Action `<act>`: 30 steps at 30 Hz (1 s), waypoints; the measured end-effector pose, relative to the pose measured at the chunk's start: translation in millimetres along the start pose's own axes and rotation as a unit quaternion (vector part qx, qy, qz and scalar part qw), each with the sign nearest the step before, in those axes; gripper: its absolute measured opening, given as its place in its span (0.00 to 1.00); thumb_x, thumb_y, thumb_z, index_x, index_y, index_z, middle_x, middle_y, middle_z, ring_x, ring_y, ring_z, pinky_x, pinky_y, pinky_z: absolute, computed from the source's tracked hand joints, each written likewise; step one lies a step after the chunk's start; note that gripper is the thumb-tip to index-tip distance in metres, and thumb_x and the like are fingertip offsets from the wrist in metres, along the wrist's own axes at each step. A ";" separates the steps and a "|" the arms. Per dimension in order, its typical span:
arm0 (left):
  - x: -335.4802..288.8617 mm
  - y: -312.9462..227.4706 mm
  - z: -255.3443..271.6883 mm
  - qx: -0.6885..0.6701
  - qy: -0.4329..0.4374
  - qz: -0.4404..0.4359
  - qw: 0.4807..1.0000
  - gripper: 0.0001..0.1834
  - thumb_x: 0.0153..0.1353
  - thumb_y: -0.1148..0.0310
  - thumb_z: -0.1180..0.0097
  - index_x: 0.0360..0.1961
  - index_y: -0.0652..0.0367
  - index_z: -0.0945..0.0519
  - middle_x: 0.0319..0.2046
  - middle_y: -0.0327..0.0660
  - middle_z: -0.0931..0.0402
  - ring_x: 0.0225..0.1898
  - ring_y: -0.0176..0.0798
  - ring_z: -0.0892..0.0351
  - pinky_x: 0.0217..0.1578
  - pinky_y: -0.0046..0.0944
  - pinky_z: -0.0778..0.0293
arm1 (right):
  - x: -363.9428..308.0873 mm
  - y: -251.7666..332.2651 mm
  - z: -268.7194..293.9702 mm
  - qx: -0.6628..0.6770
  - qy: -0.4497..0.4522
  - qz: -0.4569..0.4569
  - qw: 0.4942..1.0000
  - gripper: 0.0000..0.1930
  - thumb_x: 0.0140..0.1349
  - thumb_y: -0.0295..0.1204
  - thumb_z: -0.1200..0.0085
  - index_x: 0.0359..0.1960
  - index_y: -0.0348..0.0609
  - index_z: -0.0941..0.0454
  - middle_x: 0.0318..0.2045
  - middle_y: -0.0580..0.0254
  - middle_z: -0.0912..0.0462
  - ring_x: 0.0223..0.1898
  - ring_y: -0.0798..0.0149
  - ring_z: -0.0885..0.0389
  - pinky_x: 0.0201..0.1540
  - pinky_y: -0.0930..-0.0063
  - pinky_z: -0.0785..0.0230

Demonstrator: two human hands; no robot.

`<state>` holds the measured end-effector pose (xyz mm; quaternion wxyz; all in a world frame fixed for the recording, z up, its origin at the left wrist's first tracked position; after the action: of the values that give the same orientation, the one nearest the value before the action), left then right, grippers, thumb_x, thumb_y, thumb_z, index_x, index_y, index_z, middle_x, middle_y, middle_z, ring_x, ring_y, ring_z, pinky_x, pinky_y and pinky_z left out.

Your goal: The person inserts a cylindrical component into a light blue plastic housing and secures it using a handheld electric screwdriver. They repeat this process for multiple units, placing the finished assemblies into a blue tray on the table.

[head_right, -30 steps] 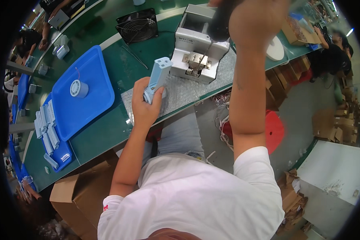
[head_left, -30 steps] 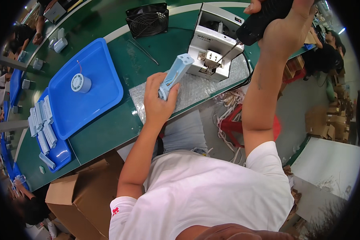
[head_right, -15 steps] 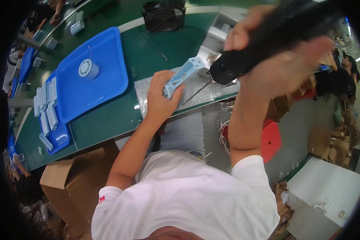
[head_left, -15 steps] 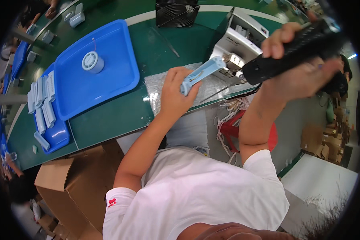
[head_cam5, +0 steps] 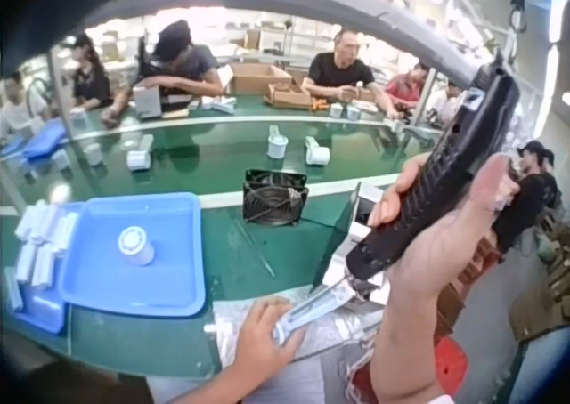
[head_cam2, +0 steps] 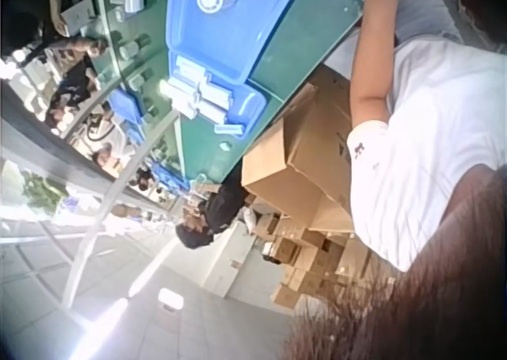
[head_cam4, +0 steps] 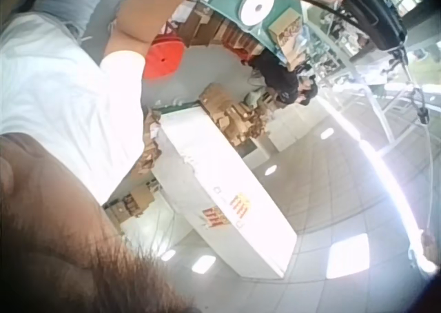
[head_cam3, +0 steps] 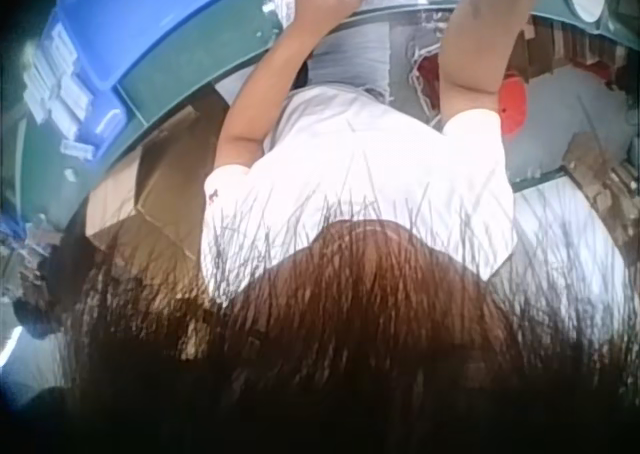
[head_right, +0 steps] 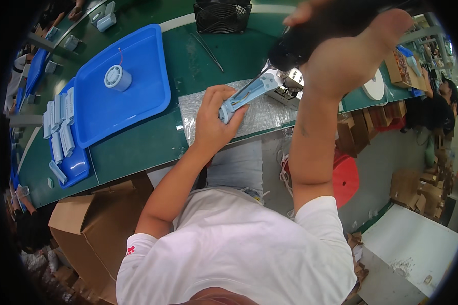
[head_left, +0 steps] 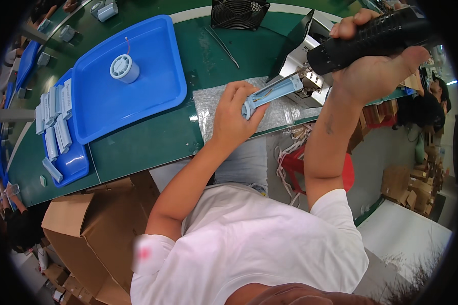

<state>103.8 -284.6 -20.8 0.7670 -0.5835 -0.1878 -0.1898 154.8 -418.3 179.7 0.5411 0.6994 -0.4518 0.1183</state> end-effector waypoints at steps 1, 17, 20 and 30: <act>0.0 0.3 0.3 0.000 0.001 0.002 1.000 0.18 0.54 0.71 0.26 0.45 0.64 0.18 0.44 0.48 0.23 0.42 0.53 0.19 0.42 0.44 0.22 | -1.6 4.8 -5.2 0.001 -0.007 -0.014 1.000 0.37 0.73 0.67 0.61 0.31 0.40 0.28 0.21 0.62 0.26 0.17 0.67 0.24 0.22 0.75 0.27; 0.4 0.5 2.1 0.008 0.012 0.013 1.000 0.17 0.55 0.73 0.28 0.45 0.63 0.19 0.47 0.48 0.21 0.45 0.51 0.17 0.44 0.42 0.22 | 0.4 -9.2 4.9 -0.030 -0.001 -0.008 1.000 0.35 0.72 0.66 0.59 0.37 0.39 0.28 0.25 0.58 0.24 0.19 0.65 0.24 0.23 0.72 0.29; -1.5 0.7 2.1 0.015 0.009 0.010 1.000 0.18 0.54 0.73 0.27 0.45 0.63 0.20 0.47 0.48 0.21 0.45 0.51 0.17 0.44 0.42 0.22 | 12.6 -20.8 34.7 -0.045 0.072 -0.046 0.995 0.47 0.63 0.77 0.60 0.49 0.36 0.29 0.34 0.52 0.23 0.27 0.59 0.23 0.31 0.65 0.29; -0.4 0.7 3.9 0.013 0.013 -0.013 1.000 0.18 0.54 0.73 0.28 0.45 0.64 0.21 0.46 0.51 0.23 0.45 0.56 0.19 0.44 0.46 0.22 | 1.8 -28.2 45.4 0.251 0.160 -0.081 0.951 0.45 0.65 0.74 0.56 0.65 0.45 0.34 0.36 0.50 0.20 0.25 0.58 0.22 0.29 0.62 0.24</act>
<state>103.5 -280.7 -20.7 0.7742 -0.5688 -0.1874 -0.2051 162.6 -458.3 145.0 0.4215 0.8187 -0.2564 0.2940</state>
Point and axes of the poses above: each hand's wrist, its own x-axis towards the middle knuckle, its own z-axis out of the back of the hand, y = z × x, the point moved 2 cm from there along x, towards the middle knuckle
